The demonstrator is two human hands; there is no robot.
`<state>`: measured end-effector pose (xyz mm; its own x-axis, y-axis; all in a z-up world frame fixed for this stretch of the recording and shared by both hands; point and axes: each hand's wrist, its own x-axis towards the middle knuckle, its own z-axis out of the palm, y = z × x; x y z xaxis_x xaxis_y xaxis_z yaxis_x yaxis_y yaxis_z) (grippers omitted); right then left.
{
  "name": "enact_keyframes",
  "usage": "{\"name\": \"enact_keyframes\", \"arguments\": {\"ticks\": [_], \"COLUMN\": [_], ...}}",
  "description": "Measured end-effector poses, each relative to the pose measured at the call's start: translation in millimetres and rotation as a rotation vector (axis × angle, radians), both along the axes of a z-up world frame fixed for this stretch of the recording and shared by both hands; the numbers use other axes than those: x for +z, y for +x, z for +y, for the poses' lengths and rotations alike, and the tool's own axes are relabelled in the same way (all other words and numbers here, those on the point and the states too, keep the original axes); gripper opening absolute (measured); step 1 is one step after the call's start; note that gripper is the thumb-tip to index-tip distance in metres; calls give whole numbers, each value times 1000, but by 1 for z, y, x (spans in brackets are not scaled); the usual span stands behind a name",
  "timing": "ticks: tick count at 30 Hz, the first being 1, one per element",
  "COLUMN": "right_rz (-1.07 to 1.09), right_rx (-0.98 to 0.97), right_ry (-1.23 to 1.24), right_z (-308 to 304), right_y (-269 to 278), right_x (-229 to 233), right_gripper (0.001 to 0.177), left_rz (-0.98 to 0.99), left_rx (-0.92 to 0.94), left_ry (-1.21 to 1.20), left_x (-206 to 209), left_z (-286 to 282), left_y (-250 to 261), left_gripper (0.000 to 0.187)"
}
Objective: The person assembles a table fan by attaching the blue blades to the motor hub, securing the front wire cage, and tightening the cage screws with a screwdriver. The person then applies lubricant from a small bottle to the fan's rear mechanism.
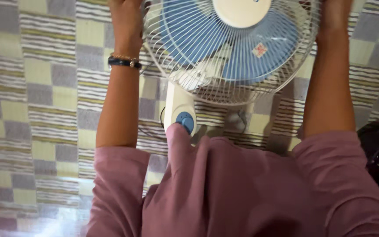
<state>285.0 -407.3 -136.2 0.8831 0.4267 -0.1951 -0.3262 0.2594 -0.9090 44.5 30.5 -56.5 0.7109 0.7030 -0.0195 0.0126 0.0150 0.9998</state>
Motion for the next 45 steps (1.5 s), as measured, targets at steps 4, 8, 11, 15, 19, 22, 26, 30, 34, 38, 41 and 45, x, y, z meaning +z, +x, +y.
{"name": "enact_keyframes", "arguments": {"ticks": [4, 8, 11, 15, 19, 22, 26, 30, 34, 38, 41, 45], "right_rz": [136, 182, 153, 296, 445, 472, 294, 198, 25, -11, -77, -236], "right_rx": [-61, -64, -80, 35, 64, -38, -72, -85, -2, 75, 96, 15], "right_ry": [60, 130, -12, 270, 320, 230, 143, 45, -66, -119, -163, -395], "right_z": [-18, -34, -44, -52, -54, -47, -48, -42, -42, -38, -34, -43], "right_y": [-37, -77, -79, -56, -41, -39, -43, -55, -48, -31, -24, -37], "right_x": [28, 51, 46, 16, 10, 4, 9, 31, 30, 25, 29, 43], "right_gripper": [27, 27, 29, 31, 37, 32, 24, 26, 33, 36, 34, 30], "left_rz": [-63, -16, -59, -47, 50, 36, 37, 49, 53, 146, 106, 204], "left_rx": [-20, -204, -285, -242, -280, -292, -313, -277, -305, -397, -445, -431], "left_ry": [101, -70, -158, -214, -262, -448, -401, -79, -51, -229, -309, -367], "left_x": [-21, -13, -7, -28, -34, -21, 1, 13, 24, 51, 62, 61], "left_z": [12, 25, 27, 34, 42, 36, 25, 17, 10, 8, 0, -14], "left_y": [-4, -19, -24, -8, 1, -1, -11, -13, -21, -46, -63, -69], "left_gripper": [22, 32, 27, 23, 24, 16, 11, 18, 24, 13, 11, 17]}}
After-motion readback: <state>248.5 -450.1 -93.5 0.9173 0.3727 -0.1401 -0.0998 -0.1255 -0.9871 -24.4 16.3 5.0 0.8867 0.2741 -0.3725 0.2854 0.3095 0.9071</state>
